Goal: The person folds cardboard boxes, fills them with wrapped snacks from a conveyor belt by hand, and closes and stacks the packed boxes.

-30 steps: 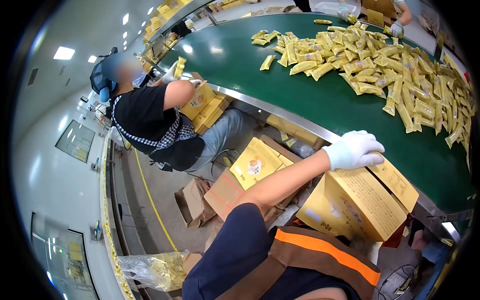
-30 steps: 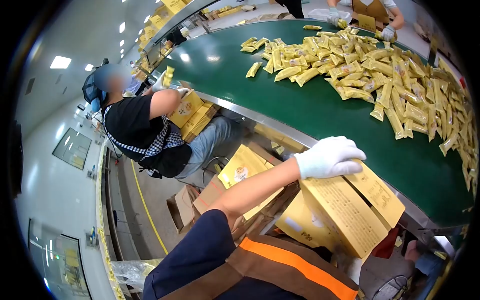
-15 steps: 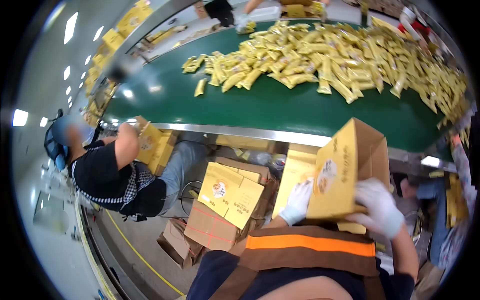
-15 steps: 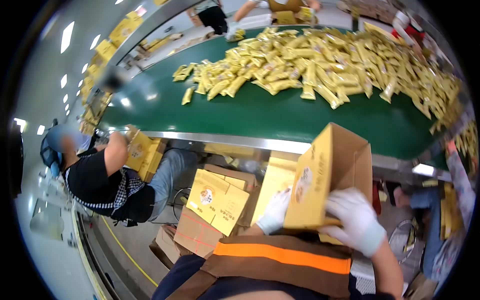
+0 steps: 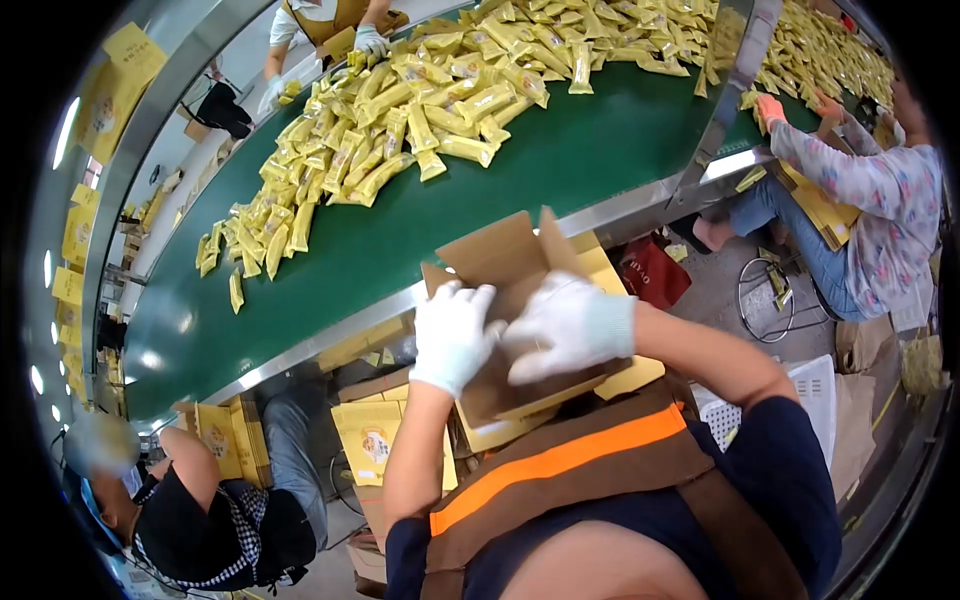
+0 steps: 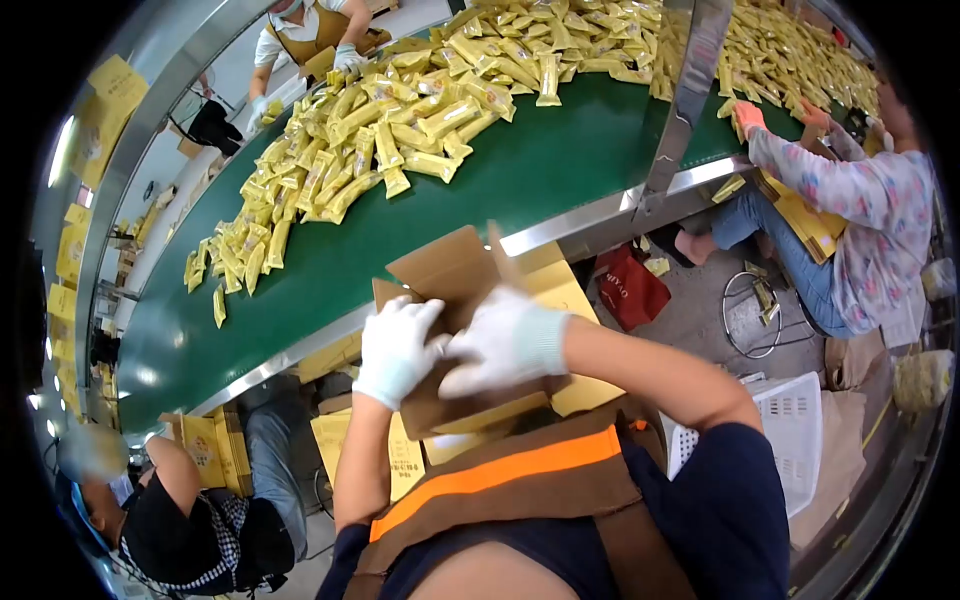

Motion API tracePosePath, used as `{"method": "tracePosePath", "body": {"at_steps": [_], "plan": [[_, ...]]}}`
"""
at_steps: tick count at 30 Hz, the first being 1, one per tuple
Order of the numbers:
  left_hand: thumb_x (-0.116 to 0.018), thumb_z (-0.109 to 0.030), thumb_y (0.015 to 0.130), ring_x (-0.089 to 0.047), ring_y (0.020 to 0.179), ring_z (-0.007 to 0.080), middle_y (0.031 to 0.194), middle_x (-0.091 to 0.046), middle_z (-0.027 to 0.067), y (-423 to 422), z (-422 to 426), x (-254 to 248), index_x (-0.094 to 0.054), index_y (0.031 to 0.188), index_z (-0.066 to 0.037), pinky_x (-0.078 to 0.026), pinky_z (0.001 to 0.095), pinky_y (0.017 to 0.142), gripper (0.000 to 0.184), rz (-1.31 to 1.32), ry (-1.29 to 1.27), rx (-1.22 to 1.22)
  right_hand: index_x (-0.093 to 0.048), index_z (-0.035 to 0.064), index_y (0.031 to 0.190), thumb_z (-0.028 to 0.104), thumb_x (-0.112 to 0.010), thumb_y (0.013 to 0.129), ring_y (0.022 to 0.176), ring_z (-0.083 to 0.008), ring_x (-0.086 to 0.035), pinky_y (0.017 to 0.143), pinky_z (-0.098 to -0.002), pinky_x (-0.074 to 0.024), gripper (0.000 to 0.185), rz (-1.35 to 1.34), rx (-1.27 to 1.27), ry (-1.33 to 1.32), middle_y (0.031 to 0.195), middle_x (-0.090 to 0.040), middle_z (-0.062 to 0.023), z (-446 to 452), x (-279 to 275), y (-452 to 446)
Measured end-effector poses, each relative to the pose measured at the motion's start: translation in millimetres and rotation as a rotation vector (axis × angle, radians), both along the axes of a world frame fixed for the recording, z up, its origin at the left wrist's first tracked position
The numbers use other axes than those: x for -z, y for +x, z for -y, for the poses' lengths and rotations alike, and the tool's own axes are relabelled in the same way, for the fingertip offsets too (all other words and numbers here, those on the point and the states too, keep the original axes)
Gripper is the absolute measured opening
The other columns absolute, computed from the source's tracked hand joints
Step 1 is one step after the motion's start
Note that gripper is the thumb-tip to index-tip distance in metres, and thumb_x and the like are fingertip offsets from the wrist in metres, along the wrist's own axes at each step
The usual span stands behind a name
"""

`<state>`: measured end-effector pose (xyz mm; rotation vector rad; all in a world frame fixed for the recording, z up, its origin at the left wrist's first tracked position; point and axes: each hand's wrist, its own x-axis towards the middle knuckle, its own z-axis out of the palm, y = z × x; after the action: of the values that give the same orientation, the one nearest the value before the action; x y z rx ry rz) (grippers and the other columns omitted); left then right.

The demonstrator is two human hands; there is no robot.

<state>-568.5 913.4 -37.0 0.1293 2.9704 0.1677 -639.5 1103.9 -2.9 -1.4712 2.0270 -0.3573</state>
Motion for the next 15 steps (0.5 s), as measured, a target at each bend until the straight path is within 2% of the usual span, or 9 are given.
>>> {"method": "tracePosePath", "body": {"at_steps": [2, 4, 5, 6, 8, 10, 12, 14, 15], "plan": [[-0.077, -0.041, 0.074, -0.044, 0.131, 0.0362, 0.137, -0.054, 0.0134, 15, 14, 13, -0.062, 0.126, -0.013, -0.044, 0.0486, 0.102, 0.061, -0.068, 0.053, 0.089, -0.065, 0.0129, 0.119, 0.049, -0.063, 0.085, 0.128, -0.0435, -0.045, 0.104, -0.0507, -0.0373, 0.050, -0.436, 0.250, -0.190, 0.138, -0.050, -0.0258, -34, 50, -3], [-0.075, -0.044, 0.074, -0.034, 0.137, 0.0426, 0.148, -0.043, 0.0152, 28, 20, 32, -0.058, 0.131, -0.015, -0.044, 0.0516, 0.101, 0.067, -0.136, 0.132, 0.072, -0.055, 0.0132, 0.132, 0.041, -0.064, 0.085, 0.138, -0.0453, -0.032, 0.110, -0.0487, -0.0333, 0.056, -0.222, 0.520, -0.345, 0.148, -0.036, -0.0274, -49, 105, 12], [-0.072, -0.043, 0.078, -0.024, 0.140, 0.0500, 0.155, -0.031, 0.0156, 33, 25, 53, -0.052, 0.138, -0.015, -0.037, 0.0563, 0.107, 0.069, -0.151, 0.259, 0.049, -0.050, 0.0133, 0.139, 0.036, -0.065, 0.084, 0.143, -0.0463, -0.026, 0.113, -0.0477, -0.0312, 0.061, -0.122, 0.650, -0.424, 0.153, -0.029, -0.0281, -51, 118, 15], [-0.068, -0.036, 0.081, -0.015, 0.144, 0.0519, 0.159, -0.021, 0.0188, 36, 26, 54, -0.047, 0.143, -0.016, -0.027, 0.0555, 0.114, 0.068, -0.078, 0.361, 0.008, -0.035, 0.0152, 0.149, 0.026, -0.063, 0.085, 0.146, -0.0442, -0.019, 0.118, -0.0464, -0.0246, 0.071, 0.318, 0.695, -0.424, 0.158, -0.018, -0.0280, -52, 121, 16], [-0.064, -0.029, 0.082, -0.004, 0.148, 0.0483, 0.162, -0.010, 0.0232, 43, 22, 78, -0.044, 0.145, -0.015, -0.016, 0.0515, 0.119, 0.067, -0.122, 0.693, -0.045, -0.034, 0.0152, 0.150, 0.022, -0.060, 0.085, 0.146, -0.0427, -0.021, 0.118, -0.0451, -0.0251, 0.071, 0.481, 0.677, -0.591, 0.158, -0.018, -0.0272, -53, 145, 23], [-0.062, -0.014, 0.081, 0.007, 0.151, 0.0372, 0.162, 0.002, 0.0256, 52, 11, 94, -0.037, 0.149, -0.005, -0.005, 0.0452, 0.121, 0.073, -0.041, 1.223, -0.179, -0.038, 0.0145, 0.147, 0.023, -0.061, 0.085, 0.144, -0.0388, -0.029, 0.115, -0.0444, -0.0307, 0.067, 0.472, 0.691, -0.568, 0.157, -0.024, -0.0238, -58, 149, 28], [-0.055, -0.010, 0.082, 0.000, 0.152, 0.0322, 0.163, -0.004, 0.0218, 51, 1, 99, -0.031, 0.151, -0.002, -0.004, 0.0431, 0.122, 0.073, -0.076, 1.247, -0.271, -0.044, 0.0121, 0.143, 0.022, -0.061, 0.085, 0.139, -0.0349, -0.038, 0.111, -0.0430, -0.0364, 0.061, 0.304, 0.681, -0.517, 0.153, -0.034, -0.0206, -61, 144, 2], [-0.056, -0.010, 0.084, -0.010, 0.151, 0.0349, 0.162, -0.013, 0.0229, 46, 8, 105, -0.034, 0.150, -0.002, -0.010, 0.0444, 0.121, 0.069, -0.246, 1.032, -0.210, -0.050, 0.0081, 0.137, 0.020, -0.061, 0.086, 0.132, -0.0310, -0.049, 0.106, -0.0410, -0.0422, 0.053, -0.013, 0.634, -0.420, 0.145, -0.047, -0.0176, -64, 124, -43], [-0.055, -0.006, 0.085, -0.020, 0.148, 0.0374, 0.158, -0.023, 0.0236, 39, 10, 99, -0.038, 0.147, -0.002, -0.016, 0.0457, 0.120, 0.065, -0.340, 0.894, -0.249, -0.054, 0.0064, 0.131, 0.018, -0.060, 0.088, 0.124, -0.0297, -0.055, 0.102, -0.0391, -0.0451, 0.045, -0.055, 0.736, -0.655, 0.137, -0.053, -0.0164, -53, 109, -86]]}}
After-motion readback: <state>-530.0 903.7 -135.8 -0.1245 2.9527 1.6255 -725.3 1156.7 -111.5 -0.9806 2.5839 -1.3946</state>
